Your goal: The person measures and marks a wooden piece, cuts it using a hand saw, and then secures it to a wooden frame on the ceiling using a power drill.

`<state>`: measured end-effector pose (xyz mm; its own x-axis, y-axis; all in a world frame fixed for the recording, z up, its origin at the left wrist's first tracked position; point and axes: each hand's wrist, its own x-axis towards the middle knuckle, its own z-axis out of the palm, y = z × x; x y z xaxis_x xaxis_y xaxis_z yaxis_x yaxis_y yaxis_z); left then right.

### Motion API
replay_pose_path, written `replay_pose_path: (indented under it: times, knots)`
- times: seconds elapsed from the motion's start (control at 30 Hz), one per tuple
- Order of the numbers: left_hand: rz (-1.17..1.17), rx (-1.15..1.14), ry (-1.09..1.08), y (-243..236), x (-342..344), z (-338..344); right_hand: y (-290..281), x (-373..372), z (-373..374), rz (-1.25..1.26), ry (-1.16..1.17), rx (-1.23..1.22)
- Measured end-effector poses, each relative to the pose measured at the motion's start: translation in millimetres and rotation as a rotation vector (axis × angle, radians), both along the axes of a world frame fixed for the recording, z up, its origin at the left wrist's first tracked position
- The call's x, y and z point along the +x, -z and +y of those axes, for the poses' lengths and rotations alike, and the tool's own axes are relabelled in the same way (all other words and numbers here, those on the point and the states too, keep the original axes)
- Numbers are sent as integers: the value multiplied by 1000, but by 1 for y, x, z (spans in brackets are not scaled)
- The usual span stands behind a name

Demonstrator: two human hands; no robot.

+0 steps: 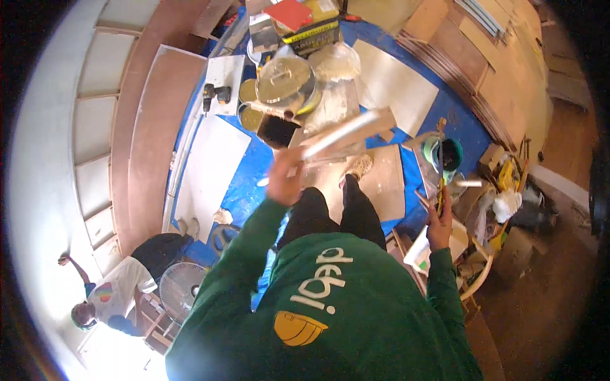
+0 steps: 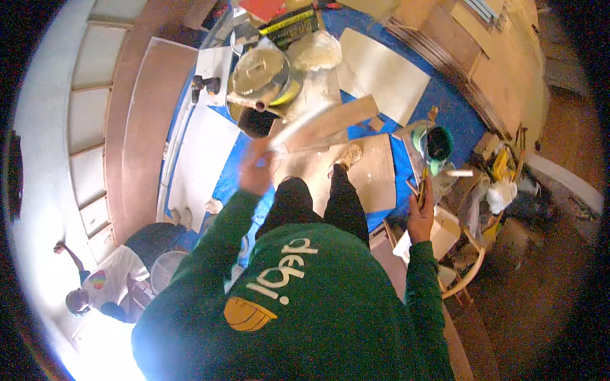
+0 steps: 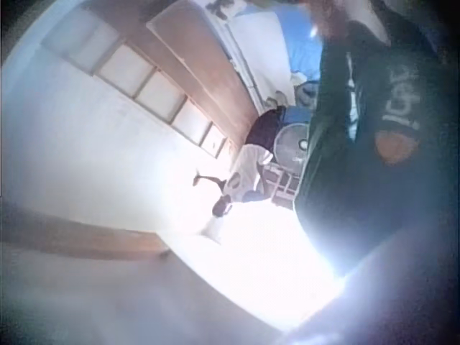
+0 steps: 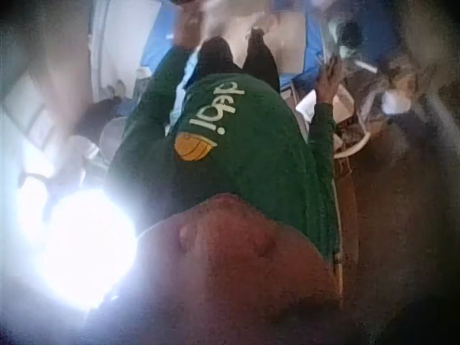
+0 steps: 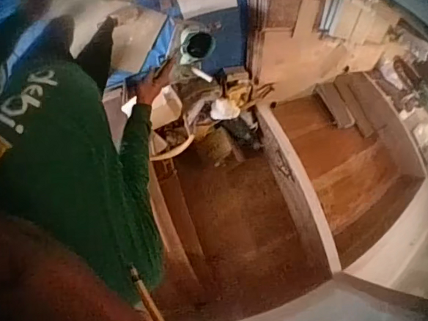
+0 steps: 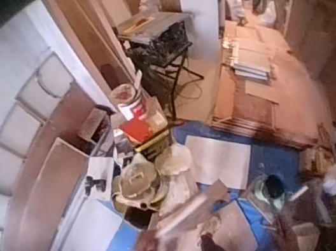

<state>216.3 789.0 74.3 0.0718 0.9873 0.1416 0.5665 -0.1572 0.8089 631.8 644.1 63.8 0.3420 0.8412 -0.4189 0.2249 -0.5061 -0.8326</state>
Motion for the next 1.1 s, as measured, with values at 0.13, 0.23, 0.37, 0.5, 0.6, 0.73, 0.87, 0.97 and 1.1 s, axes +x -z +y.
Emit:
replay_pose_path:
  times: [0.13,0.23,0.37,0.5,0.6,0.73,0.87,0.97,1.1]
  knots:
    - [349,277,-317,-62,-94,89,14,28,46,-43,-73,-12]
    - [359,146,-243,-21,-172,152,24,29,61,-77,-138,4]
    - [423,160,-52,53,-204,201,38,34,32,-9,-61,12]
    - [228,-30,-178,77,-189,204,45,37,-14,63,56,-188]
    - [307,-37,-193,87,-215,179,2,3,-4,128,180,-306]
    - [329,-138,-328,134,-253,126,4,-17,-11,100,229,-364]
    - [374,-222,-247,190,-222,152,-2,-39,1,227,265,-338]
    - [264,-224,-162,207,-190,186,-16,-65,13,201,208,-262]
    - [311,-202,-146,236,-191,210,-19,-76,5,174,100,-284]
